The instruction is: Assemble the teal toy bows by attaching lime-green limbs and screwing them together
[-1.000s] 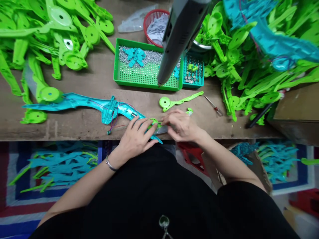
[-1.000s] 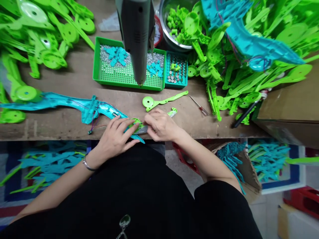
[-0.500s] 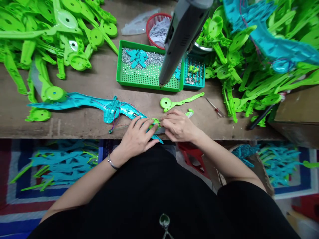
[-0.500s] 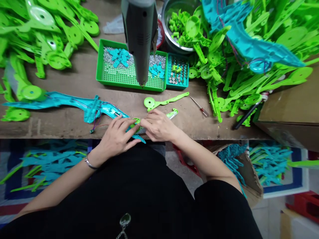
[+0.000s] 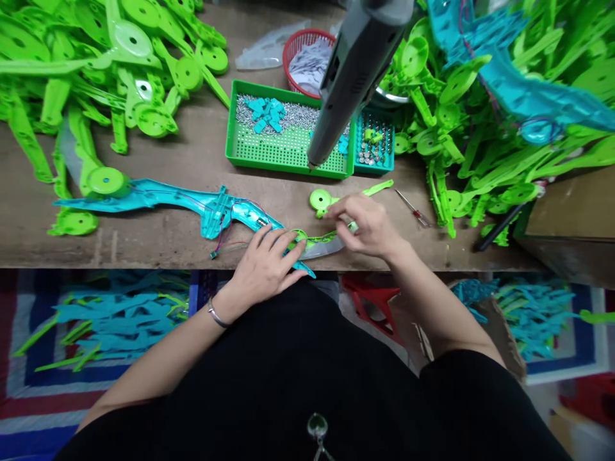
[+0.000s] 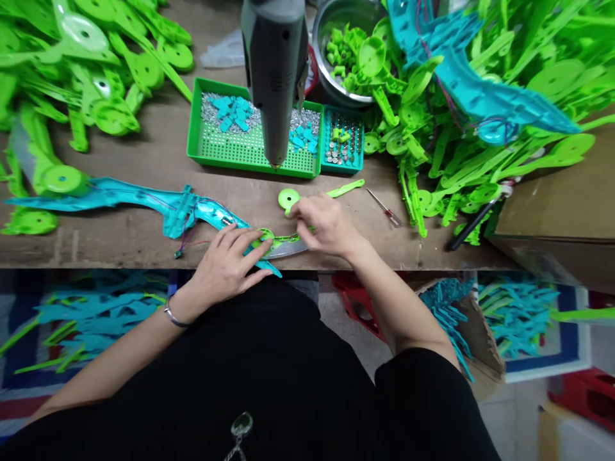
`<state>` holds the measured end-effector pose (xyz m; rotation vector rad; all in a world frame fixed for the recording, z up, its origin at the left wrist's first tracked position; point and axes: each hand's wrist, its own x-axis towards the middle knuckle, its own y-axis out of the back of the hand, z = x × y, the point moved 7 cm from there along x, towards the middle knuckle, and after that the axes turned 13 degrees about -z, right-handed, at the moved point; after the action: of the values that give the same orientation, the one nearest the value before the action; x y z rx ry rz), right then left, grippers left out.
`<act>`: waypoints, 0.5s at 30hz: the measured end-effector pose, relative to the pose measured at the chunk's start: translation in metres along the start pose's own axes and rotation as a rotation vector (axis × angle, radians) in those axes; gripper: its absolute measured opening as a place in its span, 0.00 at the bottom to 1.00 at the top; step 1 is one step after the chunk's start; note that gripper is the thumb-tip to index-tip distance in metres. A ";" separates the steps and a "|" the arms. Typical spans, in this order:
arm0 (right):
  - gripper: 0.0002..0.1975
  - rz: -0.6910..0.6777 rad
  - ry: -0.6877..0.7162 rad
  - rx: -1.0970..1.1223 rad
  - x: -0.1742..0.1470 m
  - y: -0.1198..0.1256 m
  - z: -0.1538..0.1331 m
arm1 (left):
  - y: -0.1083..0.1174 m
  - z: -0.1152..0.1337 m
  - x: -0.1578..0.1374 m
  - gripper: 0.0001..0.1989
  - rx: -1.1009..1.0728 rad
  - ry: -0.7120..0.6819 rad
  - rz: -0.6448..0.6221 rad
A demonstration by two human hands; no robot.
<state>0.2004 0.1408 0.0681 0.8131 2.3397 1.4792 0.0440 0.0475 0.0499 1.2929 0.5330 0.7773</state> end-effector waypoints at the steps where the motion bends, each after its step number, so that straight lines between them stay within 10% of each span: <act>1: 0.11 0.009 -0.059 -0.012 -0.001 0.004 0.010 | 0.000 0.000 0.000 0.25 -0.001 0.001 -0.003; 15: 0.16 -0.087 -0.193 -0.056 -0.006 0.003 0.057 | 0.005 0.003 -0.014 0.21 0.008 0.064 0.182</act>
<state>0.2341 0.1808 0.0447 0.7920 2.1553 1.3597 0.0358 0.0354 0.0541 1.3398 0.4747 0.9709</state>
